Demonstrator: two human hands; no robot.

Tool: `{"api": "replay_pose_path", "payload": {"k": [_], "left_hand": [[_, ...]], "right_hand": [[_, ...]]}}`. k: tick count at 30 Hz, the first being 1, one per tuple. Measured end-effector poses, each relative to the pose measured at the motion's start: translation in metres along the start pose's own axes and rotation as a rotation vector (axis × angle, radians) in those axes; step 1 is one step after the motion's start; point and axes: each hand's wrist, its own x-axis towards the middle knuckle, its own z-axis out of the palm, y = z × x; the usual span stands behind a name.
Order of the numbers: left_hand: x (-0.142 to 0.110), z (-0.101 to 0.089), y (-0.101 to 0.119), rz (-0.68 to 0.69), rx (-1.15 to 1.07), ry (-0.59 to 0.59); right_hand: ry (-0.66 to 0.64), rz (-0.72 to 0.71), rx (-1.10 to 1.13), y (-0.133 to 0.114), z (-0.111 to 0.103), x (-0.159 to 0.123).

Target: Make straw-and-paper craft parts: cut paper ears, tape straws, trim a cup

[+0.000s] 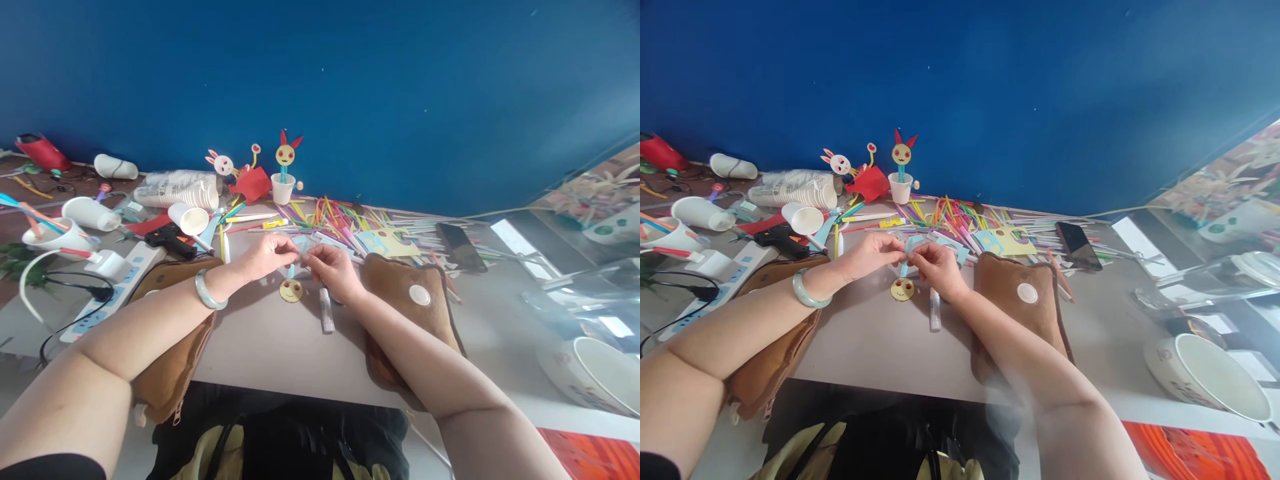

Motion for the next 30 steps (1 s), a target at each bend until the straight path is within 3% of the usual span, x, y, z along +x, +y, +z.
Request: {"api": "replay_pose_path", "payload": {"k": [2,4,6,9,12,22,27,30], "left_hand": [[0.001,-0.002,0.0,-0.001,-0.01,0.016],[0.002,-0.003,0.0,-0.014,-0.031,0.044],[0.003,-0.004,0.0,-0.037,-0.054,0.079],[0.003,-0.003,0.0,-0.061,-0.08,0.132],[0.002,-0.002,0.0,-0.077,-0.113,0.133],[0.002,-0.002,-0.003,-0.112,-0.167,0.147],[0.002,-0.005,0.004,-0.122,-0.149,0.164],[0.0,-0.005,0.011,-0.169,-0.188,0.209]], "right_hand": [[-0.027,-0.016,-0.252,-0.011,-0.006,-0.004],[-0.103,-0.021,-0.662,-0.024,-0.01,-0.013],[-0.248,0.032,-1.103,-0.036,-0.01,-0.026],[-0.494,0.073,-1.372,-0.044,-0.004,-0.04],[-0.597,0.096,-1.417,-0.041,0.002,-0.043],[-0.631,0.02,-1.406,-0.043,0.0,-0.044],[-0.338,-0.04,-1.28,-0.044,0.003,-0.043],[-0.121,-0.187,-1.098,-0.036,0.003,-0.041]]}}
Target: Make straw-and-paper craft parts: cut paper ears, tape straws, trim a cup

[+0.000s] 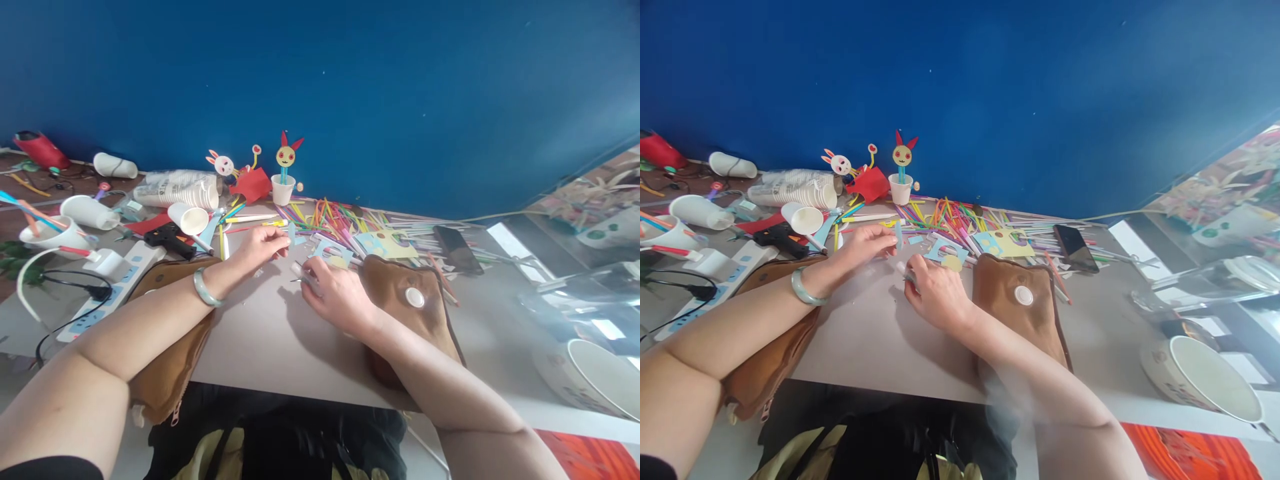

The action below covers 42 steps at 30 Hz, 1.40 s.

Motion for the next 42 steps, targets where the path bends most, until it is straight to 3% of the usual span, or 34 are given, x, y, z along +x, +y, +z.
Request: {"api": "replay_pose_path", "payload": {"k": [4,8,25,42], "left_hand": [[-0.002,0.002,0.003,0.009,-0.046,0.022],[-0.002,0.002,0.002,0.003,-0.097,0.012],[-0.008,0.005,0.007,-0.036,-0.124,0.003],[-0.01,0.007,0.006,0.121,-0.03,-0.059]], "right_hand": [[0.349,-0.104,0.13,0.009,0.014,0.002],[0.527,-0.189,0.128,0.014,0.023,0.005],[0.543,-0.264,0.004,0.019,0.033,0.006],[0.513,-0.242,-0.111,0.019,0.034,0.01]]}}
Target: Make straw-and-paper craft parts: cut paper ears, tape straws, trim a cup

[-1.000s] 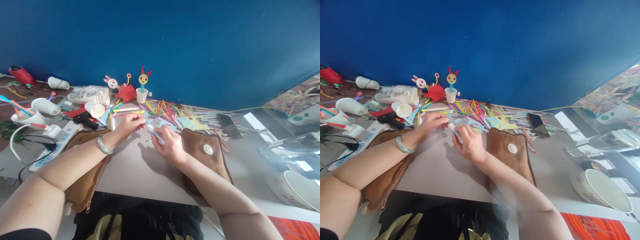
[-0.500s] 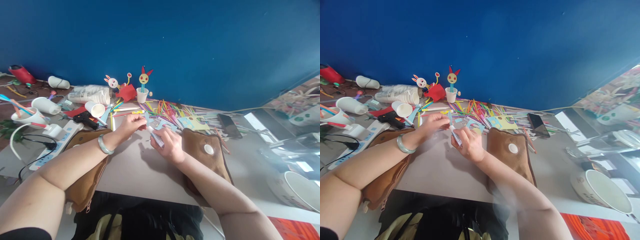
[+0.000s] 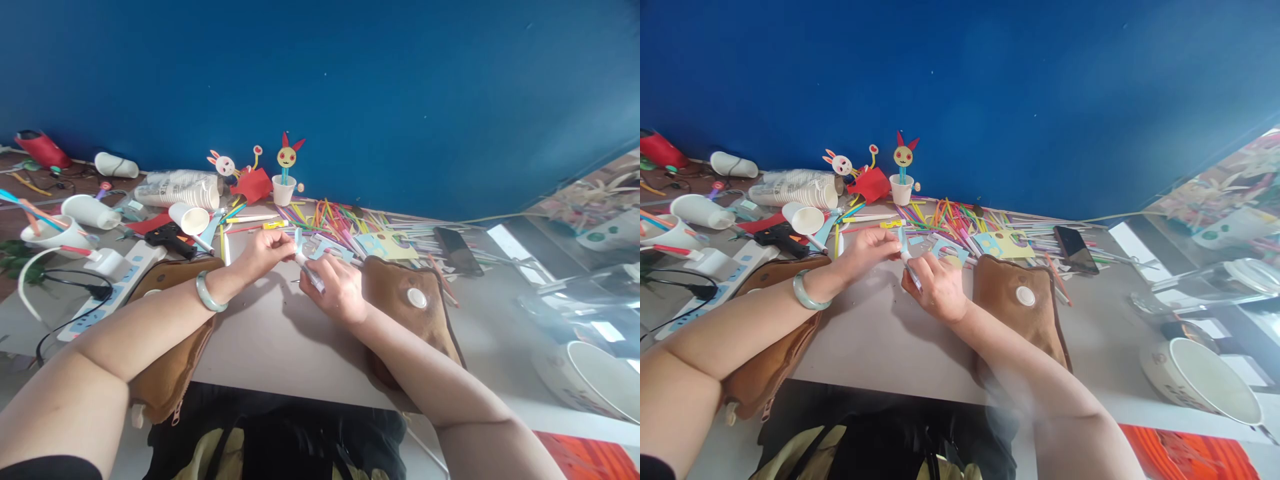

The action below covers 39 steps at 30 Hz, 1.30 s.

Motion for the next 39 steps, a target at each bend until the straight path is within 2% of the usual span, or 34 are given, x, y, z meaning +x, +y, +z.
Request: {"api": "replay_pose_path", "payload": {"k": [6,13,17,21,26,34,39], "left_hand": [[-0.001,-0.001,-0.001,0.016,0.067,-0.002],[0.005,-0.006,-0.014,0.073,0.128,0.046],[0.005,-0.006,-0.018,0.104,0.167,0.018],[0.001,-0.002,-0.013,0.069,0.098,-0.035],[-0.003,0.001,-0.006,0.023,0.018,-0.041],[-0.003,0.0,-0.005,-0.017,-0.021,-0.009],[0.002,-0.004,-0.015,0.086,0.109,0.015]], "right_hand": [[0.053,-0.02,0.012,-0.001,-0.001,0.001],[0.071,0.002,0.043,-0.002,0.0,-0.002],[0.078,-0.015,0.075,-0.002,0.0,-0.005],[0.059,-0.046,0.06,-0.002,0.0,-0.003],[0.055,-0.054,-0.023,-0.003,-0.001,-0.001],[0.15,-0.071,-0.011,-0.003,0.0,0.0],[0.251,-0.09,0.058,-0.004,0.002,-0.001]]}}
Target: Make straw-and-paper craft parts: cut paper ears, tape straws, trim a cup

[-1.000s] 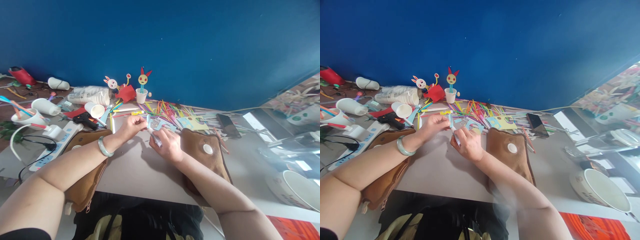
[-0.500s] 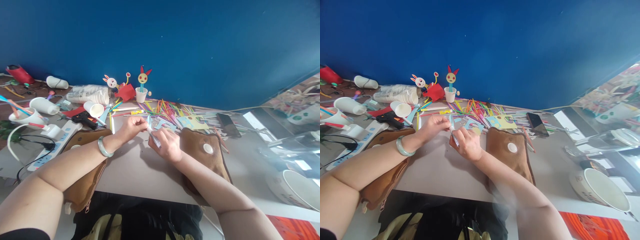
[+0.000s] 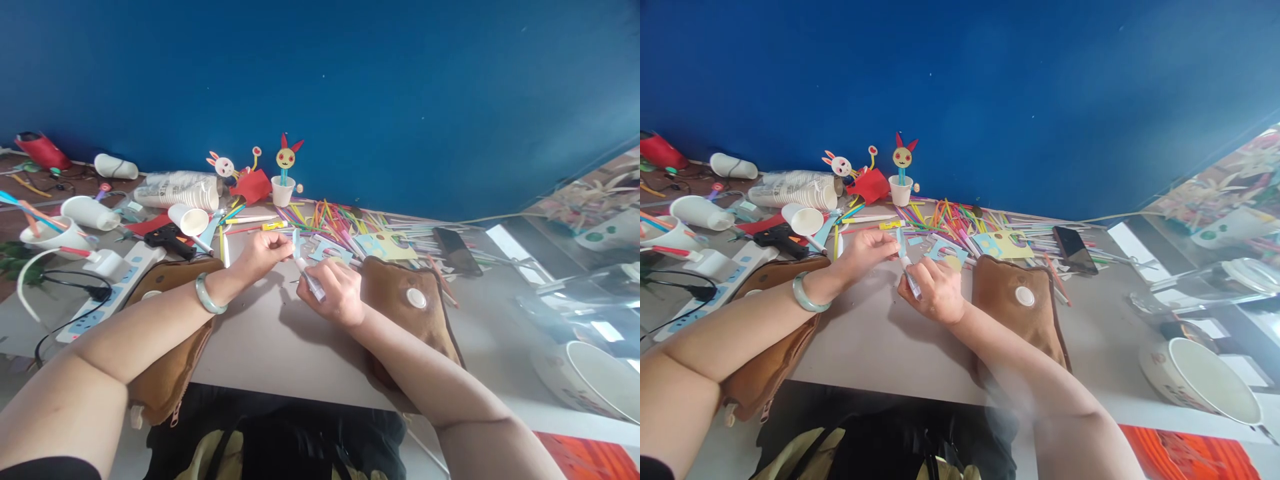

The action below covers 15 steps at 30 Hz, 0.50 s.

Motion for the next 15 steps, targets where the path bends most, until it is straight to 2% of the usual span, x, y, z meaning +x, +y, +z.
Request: {"api": "replay_pose_path", "payload": {"k": [4,11,15], "left_hand": [[0.0,0.0,-0.002,0.048,0.054,-0.007],[-0.005,0.005,0.008,0.022,-0.006,-0.04],[-0.003,0.004,0.008,-0.005,-0.025,-0.029]], "right_hand": [[0.084,-0.034,0.046,0.001,0.002,-0.001],[0.03,-0.035,0.003,0.003,0.002,0.001],[0.043,-0.033,-0.003,0.003,0.002,0.002]]}}
